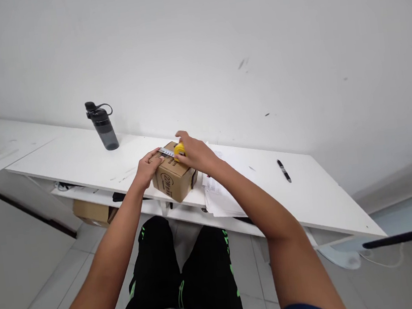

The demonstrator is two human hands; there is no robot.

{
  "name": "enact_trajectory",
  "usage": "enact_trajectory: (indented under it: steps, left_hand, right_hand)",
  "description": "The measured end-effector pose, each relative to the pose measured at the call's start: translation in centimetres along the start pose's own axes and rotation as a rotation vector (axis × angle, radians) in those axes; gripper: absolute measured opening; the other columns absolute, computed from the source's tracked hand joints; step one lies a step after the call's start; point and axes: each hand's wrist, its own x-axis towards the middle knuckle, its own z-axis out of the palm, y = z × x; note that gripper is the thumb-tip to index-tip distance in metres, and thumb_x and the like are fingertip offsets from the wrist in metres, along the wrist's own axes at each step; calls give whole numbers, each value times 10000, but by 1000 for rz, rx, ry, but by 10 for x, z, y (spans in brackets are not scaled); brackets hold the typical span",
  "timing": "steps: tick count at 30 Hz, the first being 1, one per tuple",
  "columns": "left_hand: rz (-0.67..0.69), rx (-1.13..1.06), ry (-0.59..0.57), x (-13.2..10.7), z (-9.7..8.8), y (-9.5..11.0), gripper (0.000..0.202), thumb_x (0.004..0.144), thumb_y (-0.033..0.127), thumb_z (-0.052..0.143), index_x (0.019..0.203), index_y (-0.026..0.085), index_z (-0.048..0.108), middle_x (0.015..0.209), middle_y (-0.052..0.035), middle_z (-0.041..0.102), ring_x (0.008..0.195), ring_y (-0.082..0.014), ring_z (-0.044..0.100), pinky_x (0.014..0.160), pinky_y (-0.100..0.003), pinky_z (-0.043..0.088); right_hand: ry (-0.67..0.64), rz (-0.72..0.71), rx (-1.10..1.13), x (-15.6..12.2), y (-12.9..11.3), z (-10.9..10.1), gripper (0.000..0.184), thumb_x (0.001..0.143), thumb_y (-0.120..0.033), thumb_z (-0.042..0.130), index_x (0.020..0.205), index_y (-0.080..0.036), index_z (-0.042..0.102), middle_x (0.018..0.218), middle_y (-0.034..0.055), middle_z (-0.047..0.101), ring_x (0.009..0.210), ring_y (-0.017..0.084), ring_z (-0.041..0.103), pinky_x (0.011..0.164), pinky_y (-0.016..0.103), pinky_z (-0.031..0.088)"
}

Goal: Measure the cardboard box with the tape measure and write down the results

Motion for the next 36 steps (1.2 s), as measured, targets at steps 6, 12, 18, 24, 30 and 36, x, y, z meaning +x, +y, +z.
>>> enact_trajectory:
  steps: [6, 12, 18, 24, 30, 36]
  left_hand:
    - [-15, -19, -1, 4, -1, 0, 633, 687, 382, 762, 1271, 165, 649, 1222, -119, 676, 1037, -263, 644, 910, -387, 523]
    - [3, -28, 10, 6, -1, 0, 655, 674, 399, 771, 1270, 156, 649, 1198, -124, 689, 1030, -259, 648, 933, -395, 516]
    - [6, -41, 25, 6, -1, -1, 660, 664, 401, 777, 1263, 154, 650, 1212, -123, 683, 1032, -255, 650, 934, -387, 515]
    - [11, -61, 15, 2, 1, 1, 657, 682, 379, 769, 1282, 150, 629, 1221, -123, 679, 1032, -249, 649, 925, -378, 516]
    - [19, -52, 19, 0, 2, 1, 642, 706, 383, 745, 1294, 160, 615, 1216, -117, 680, 1032, -243, 653, 932, -373, 507]
    - [0, -28, 25, -3, 2, 3, 718, 733, 393, 727, 1393, 200, 524, 1213, -104, 680, 1045, -248, 653, 924, -382, 509]
  right_hand:
    - [121, 125, 0, -81, 17, -16, 558, 844, -427, 587, 1327, -249, 370, 1217, 127, 632, 994, 299, 663, 798, 440, 527]
    - [219, 118, 32, -95, 25, -10, 684, 856, -447, 583, 1434, -266, 264, 1268, 127, 610, 1033, 295, 658, 840, 469, 531]
    - [277, 55, 59, -64, 17, 2, 677, 875, -442, 555, 1466, -266, 276, 1245, 104, 631, 1065, 282, 645, 864, 445, 526]
    - [268, 39, 78, -10, 0, 19, 623, 892, -412, 514, 1460, -234, 328, 1238, 113, 625, 1038, 278, 630, 863, 418, 503]
    - [190, -32, 62, 45, -15, 45, 599, 908, -388, 493, 1438, -139, 365, 1231, 166, 573, 1072, 275, 586, 894, 385, 473]
    - [142, -10, 105, 63, -19, 56, 654, 855, -382, 563, 1434, -146, 373, 1269, 170, 535, 1053, 271, 583, 913, 391, 466]
